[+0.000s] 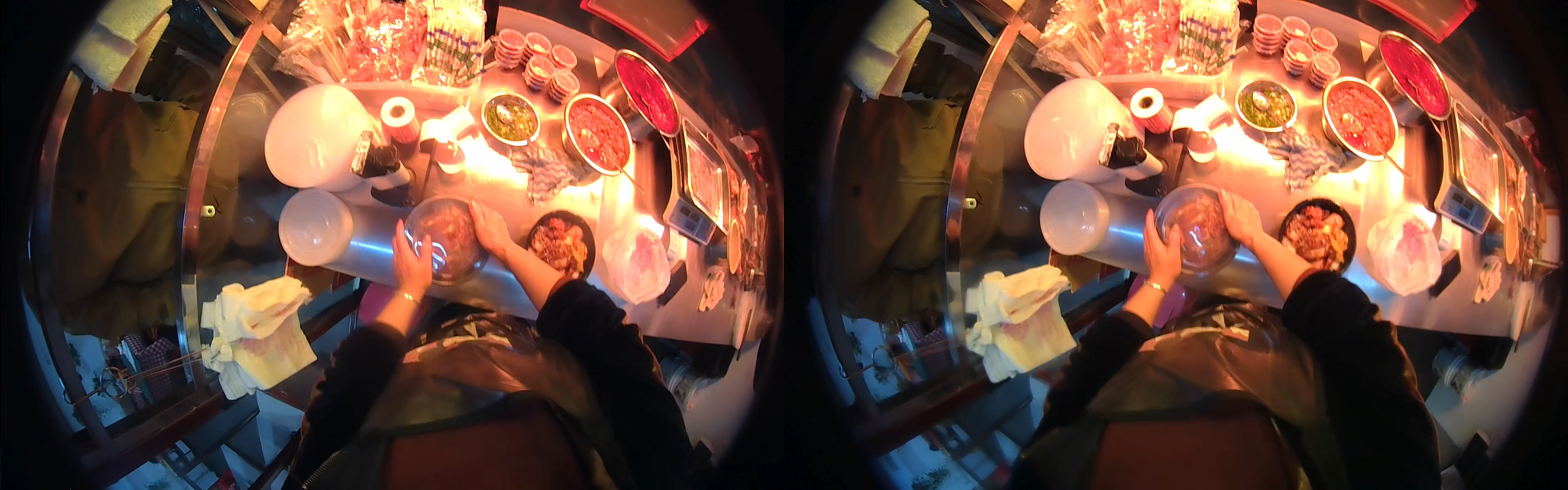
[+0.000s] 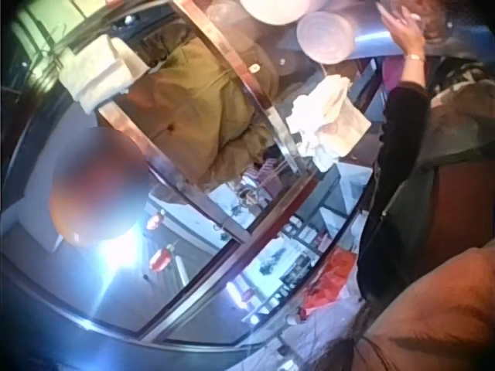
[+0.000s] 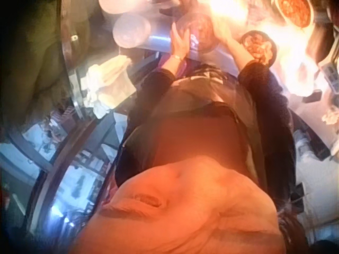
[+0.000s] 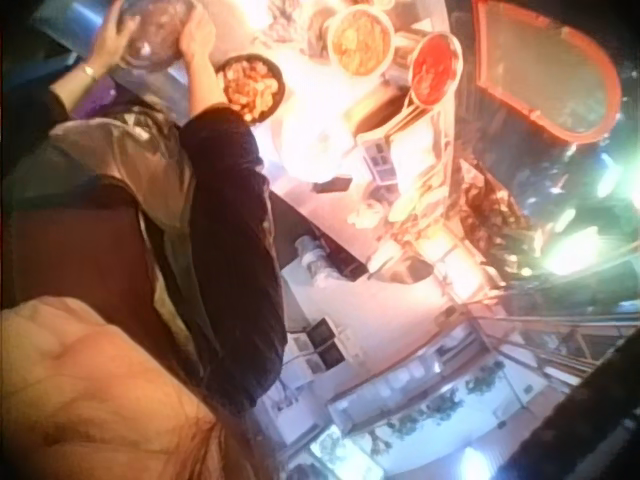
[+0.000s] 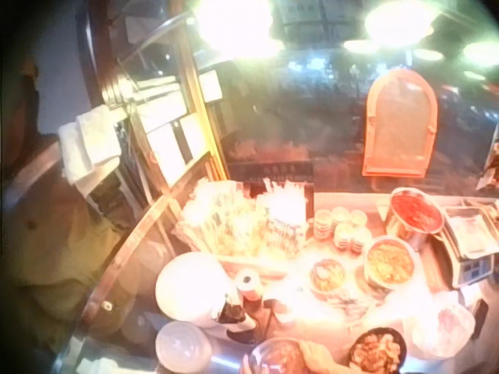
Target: The person assembles two rice bowls by adding cooked meat, broth, and vegetables, then covers them with plastic wrap. They also chop additional meat and place it into a bowl.
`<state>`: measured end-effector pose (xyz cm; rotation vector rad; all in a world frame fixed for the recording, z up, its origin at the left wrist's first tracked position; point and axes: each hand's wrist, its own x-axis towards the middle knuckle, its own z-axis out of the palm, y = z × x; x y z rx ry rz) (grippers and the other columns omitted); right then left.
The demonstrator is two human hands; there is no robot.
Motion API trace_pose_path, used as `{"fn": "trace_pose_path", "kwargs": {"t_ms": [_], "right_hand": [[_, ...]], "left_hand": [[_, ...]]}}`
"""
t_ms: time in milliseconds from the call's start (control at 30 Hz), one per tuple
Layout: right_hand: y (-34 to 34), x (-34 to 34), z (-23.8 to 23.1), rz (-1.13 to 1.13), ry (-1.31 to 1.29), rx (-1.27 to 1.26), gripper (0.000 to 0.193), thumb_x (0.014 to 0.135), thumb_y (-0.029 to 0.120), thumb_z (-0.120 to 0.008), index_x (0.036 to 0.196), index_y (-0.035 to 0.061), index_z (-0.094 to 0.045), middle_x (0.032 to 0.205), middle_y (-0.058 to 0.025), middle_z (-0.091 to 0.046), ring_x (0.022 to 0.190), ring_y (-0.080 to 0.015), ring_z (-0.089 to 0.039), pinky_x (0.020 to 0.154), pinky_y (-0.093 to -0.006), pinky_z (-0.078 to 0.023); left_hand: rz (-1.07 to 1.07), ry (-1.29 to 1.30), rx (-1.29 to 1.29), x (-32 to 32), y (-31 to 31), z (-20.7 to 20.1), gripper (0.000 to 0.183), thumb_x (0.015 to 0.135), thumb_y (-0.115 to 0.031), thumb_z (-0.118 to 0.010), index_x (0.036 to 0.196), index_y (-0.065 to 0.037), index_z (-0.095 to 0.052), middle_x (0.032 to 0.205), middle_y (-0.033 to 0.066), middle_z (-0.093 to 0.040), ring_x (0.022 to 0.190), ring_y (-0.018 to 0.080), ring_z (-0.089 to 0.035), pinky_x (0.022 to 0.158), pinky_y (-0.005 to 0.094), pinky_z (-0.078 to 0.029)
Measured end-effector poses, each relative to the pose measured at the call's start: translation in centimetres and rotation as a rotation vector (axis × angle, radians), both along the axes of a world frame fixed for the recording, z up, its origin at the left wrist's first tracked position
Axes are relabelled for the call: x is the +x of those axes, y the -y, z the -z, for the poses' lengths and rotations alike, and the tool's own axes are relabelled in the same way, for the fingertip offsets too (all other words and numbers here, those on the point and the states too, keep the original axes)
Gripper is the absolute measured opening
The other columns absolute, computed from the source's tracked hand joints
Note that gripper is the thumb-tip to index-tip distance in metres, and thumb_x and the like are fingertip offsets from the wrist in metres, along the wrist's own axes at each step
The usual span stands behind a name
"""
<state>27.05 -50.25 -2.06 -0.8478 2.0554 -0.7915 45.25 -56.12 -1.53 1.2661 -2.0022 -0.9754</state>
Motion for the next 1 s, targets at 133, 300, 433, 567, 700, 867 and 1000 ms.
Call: {"fn": "trace_pose_path", "kwargs": {"t_ms": [133,300,433,567,700,867,1000], "right_hand": [[-1.8,2.1,0.3,0.21,0.023,-0.175,0.045,0.091,0.037,-0.032,0.116,0.003,-0.048,0.111,-0.0201,-0.053,0.101,-0.0348,-0.051,0.087,-0.0404,-0.039],[-7.6,3.7,-1.8,0.311,0.201,-0.131,0.041,0.086,0.027,-0.049,0.119,0.0026,-0.045,0.106,-0.0157,-0.055,0.097,-0.0228,-0.055,0.083,-0.0343,-0.043],[-9.5,1.6,-4.1,0.278,0.27,-0.198,0.037,0.085,0.023,-0.052,0.115,0.0019,-0.049,0.103,-0.0137,-0.056,0.093,-0.0203,-0.055,0.081,-0.0325,-0.044],[-11.1,-0.9,-6.9,0.319,0.377,-0.235,0.031,0.086,0.021,-0.051,0.11,0.0021,-0.053,0.096,-0.0073,-0.058,0.082,-0.0134,-0.056,0.067,-0.0263,-0.046],[-13.8,-3.7,-9.8,0.401,0.465,-0.324,0.029,0.09,0.023,-0.046,0.109,0.0021,-0.053,0.09,-0.0039,-0.058,0.074,-0.0091,-0.056,0.06,-0.0214,-0.044],[-17.6,-6.8,-11.1,0.417,0.604,-0.368,0.039,0.093,0.033,-0.041,0.12,0.0048,-0.045,0.092,-0.0077,-0.056,0.063,-0.0109,-0.057,0.053,-0.0207,-0.043],[-18.8,-8.9,-8.8,0.324,-0.096,-0.143,0.046,0.086,0.026,-0.051,0.126,0.0075,-0.039,0.071,-0.0127,-0.058,0.056,-0.0226,-0.057,0.054,-0.0337,-0.045]], "left_hand": [[0.044,0.154,-0.268,1.7,3.4,-0.9,0.054,0.078,-0.025,-0.06,0.122,-0.001,-0.041,0.119,0.0219,-0.042,0.111,0.0376,-0.04,0.091,0.0439,-0.035],[0.03,0.592,-0.505,11.4,8.9,-2.4,0.031,0.07,-0.02,-0.064,0.097,-0.009,-0.055,0.1,0.0133,-0.05,0.096,0.0325,-0.047,0.082,0.0415,-0.039],[0.239,0.677,-0.261,13.7,13.7,-2.3,0.014,0.067,-0.014,-0.063,0.07,-0.007,-0.051,0.073,0.0102,-0.054,0.074,0.0315,-0.053,0.068,0.0415,-0.044],[0.151,0.567,0.093,12.9,14.5,-6.9,0.018,0.066,-0.017,-0.068,0.074,-0.004,-0.058,0.067,0.0091,-0.06,0.063,0.0212,-0.058,0.061,0.0326,-0.047],[0.151,0.421,-0.04,9.3,8.0,-12.0,0.016,0.066,-0.016,-0.069,0.07,-0.005,-0.057,0.065,0.0059,-0.058,0.059,0.0183,-0.055,0.057,0.0318,-0.045],[0.815,0.276,-0.588,-3.4,-5.0,-10.8,0.018,0.065,-0.017,-0.067,0.076,-0.01,-0.054,0.071,0.0057,-0.053,0.072,0.0249,-0.053,0.071,0.0399,-0.038],[1.073,0.209,-0.617,-11.8,-12.2,-8.0,0.026,0.062,-0.022,-0.07,0.078,-0.009,-0.053,0.079,0.0057,-0.053,0.081,0.0239,-0.051,0.077,0.0401,-0.036]]}}
